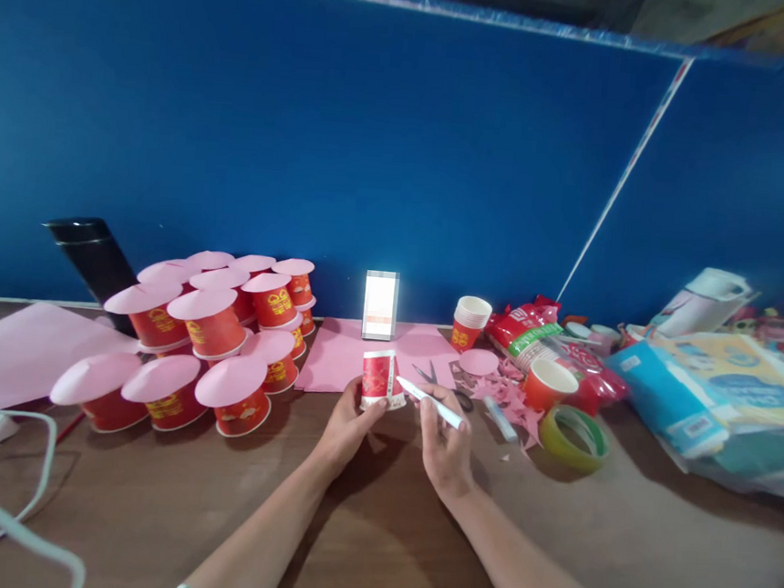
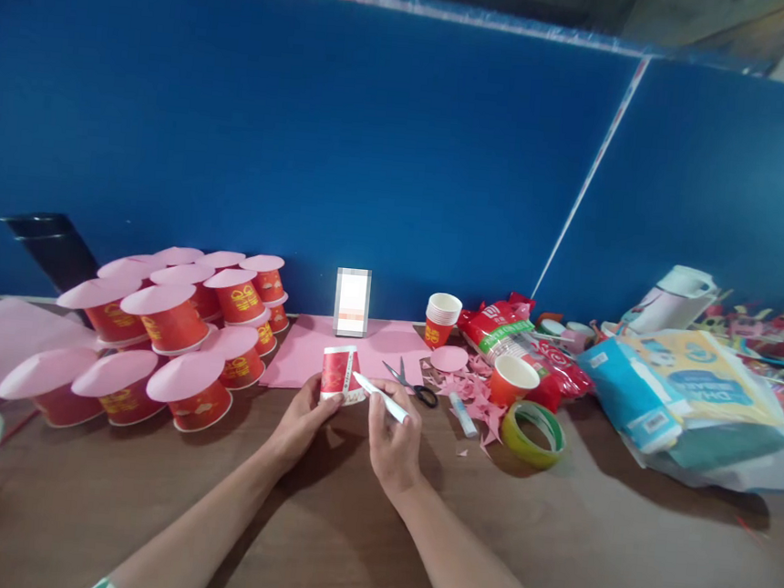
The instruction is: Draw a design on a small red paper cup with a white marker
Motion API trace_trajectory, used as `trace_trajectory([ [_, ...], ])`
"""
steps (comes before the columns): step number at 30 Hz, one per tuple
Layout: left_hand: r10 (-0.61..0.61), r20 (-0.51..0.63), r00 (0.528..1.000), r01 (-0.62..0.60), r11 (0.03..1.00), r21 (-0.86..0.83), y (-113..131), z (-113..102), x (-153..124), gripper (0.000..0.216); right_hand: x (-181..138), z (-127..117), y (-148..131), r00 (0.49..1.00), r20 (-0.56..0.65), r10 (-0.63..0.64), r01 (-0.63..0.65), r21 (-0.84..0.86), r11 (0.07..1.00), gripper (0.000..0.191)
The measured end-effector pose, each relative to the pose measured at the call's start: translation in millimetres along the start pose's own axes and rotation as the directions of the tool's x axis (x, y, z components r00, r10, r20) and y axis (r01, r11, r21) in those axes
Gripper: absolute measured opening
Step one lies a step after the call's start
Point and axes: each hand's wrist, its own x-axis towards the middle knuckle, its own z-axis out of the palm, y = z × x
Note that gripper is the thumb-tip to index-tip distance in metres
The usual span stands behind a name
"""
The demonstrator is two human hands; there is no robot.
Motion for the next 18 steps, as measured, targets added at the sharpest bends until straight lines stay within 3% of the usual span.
trace_trajectory([
  [18, -0.017, -0.057, 0.998, 0.015, 0.999, -0.035, 4.3, 5.3, -1.6, 0.064, -2.8, 1.3, 0.8, 0.999, 0.029, -0.014, 0.015, -0.002, 1.0, 0.021],
])
